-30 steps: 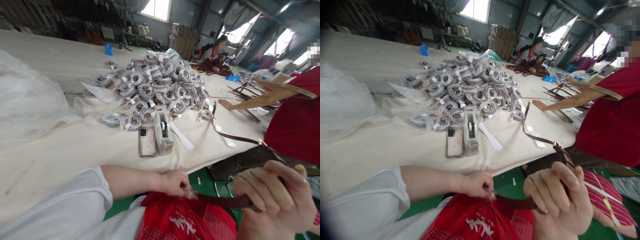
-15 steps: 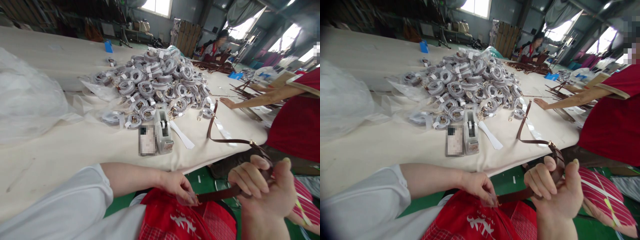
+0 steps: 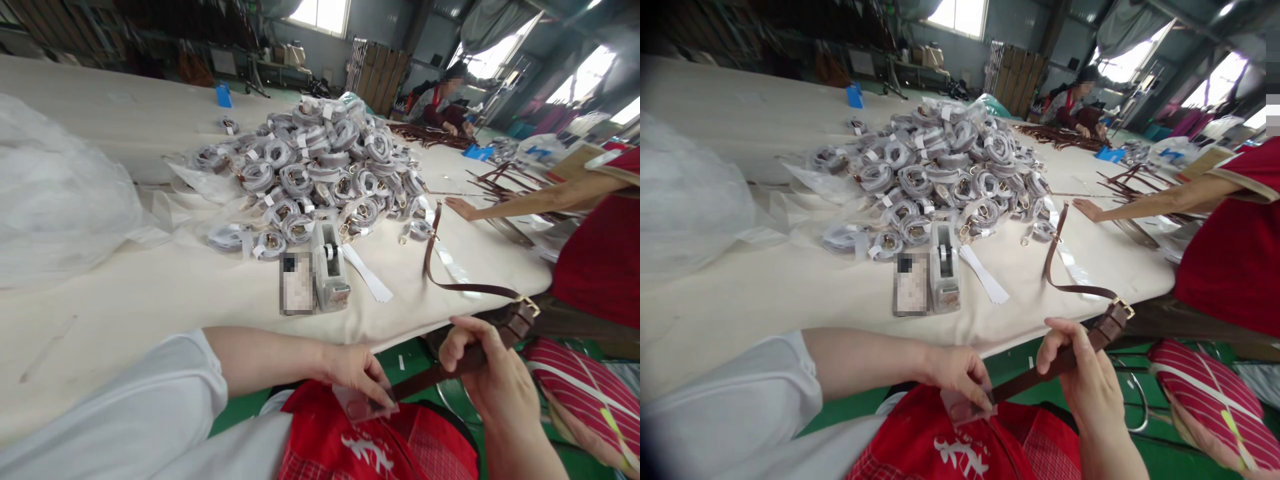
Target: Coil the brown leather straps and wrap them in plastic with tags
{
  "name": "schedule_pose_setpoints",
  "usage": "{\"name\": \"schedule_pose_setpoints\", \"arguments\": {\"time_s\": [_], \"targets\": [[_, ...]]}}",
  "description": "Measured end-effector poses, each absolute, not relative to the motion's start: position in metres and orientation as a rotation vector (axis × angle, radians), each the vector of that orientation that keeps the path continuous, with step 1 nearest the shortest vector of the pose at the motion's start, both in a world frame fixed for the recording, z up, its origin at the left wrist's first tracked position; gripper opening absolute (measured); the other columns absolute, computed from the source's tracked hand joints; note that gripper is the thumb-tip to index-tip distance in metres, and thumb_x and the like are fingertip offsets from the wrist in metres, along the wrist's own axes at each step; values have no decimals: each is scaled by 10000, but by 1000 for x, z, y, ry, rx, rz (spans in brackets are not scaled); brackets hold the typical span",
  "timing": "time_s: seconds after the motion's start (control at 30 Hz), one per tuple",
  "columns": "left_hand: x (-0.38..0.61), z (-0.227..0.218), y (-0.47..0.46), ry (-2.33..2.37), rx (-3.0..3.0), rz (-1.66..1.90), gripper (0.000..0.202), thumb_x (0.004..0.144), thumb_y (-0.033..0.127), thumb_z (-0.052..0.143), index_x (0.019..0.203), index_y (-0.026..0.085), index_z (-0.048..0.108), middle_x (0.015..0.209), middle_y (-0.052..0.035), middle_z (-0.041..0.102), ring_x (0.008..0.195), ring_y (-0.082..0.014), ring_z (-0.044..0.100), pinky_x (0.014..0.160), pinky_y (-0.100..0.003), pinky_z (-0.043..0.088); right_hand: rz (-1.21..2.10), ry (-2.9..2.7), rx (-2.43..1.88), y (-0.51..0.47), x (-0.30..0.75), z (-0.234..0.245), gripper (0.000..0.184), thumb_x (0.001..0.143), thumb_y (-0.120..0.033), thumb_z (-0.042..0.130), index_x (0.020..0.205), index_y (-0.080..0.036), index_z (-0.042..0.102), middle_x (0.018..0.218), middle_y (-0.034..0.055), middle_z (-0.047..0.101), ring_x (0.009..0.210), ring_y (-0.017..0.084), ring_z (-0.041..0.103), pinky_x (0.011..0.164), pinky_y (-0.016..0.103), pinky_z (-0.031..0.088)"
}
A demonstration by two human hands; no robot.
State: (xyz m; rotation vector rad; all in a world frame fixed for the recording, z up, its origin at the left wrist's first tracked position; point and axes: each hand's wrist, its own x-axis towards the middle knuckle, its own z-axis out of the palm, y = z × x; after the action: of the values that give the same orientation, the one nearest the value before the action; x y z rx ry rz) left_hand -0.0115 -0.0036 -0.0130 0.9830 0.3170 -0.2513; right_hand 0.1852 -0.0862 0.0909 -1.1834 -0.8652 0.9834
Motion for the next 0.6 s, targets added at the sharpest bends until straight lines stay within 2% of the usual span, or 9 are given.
{"name": "schedule_pose_setpoints", "arguments": {"time_s": [0.07,0.17,0.33,0.47,0.6], "targets": [[-12,-10,-2,307,1017,-238,408,561,487,882,835,200,783,762,31,729,630,-74,609,605,-141,482,996,-937,-1247,-88,183,81,328,995,-424,423,1116,-218,648,620,-5,591,548,149,547,515,266,462],[-13,-7,1,354,1046,-258,406,581,508,864,826,196,779,722,28,710,554,-77,573,489,-158,441,1053,-1016,-1357,-92,175,67,377,1006,-467,367,1145,-232,626,665,10,626,600,168,572,533,274,474],[-14,-7,3,409,1032,-281,487,580,549,848,908,198,771,653,28,656,437,-93,495,364,-207,361,938,-1043,-1402,-97,170,47,470,993,-559,311,1172,-257,624,843,40,678,823,205,627,728,323,520],[-12,-2,6,433,1065,-190,470,563,540,860,852,180,772,644,31,649,448,-71,474,394,-191,352,809,-1077,-1508,-96,169,36,481,975,-570,357,1114,-242,679,850,61,697,815,221,646,737,331,526],[-10,2,5,390,1023,-70,453,538,530,874,770,159,758,670,18,669,558,-92,551,548,-201,444,866,-1194,-1625,-100,149,24,422,928,-543,503,1077,-229,741,985,109,730,927,266,664,859,376,529]]}}
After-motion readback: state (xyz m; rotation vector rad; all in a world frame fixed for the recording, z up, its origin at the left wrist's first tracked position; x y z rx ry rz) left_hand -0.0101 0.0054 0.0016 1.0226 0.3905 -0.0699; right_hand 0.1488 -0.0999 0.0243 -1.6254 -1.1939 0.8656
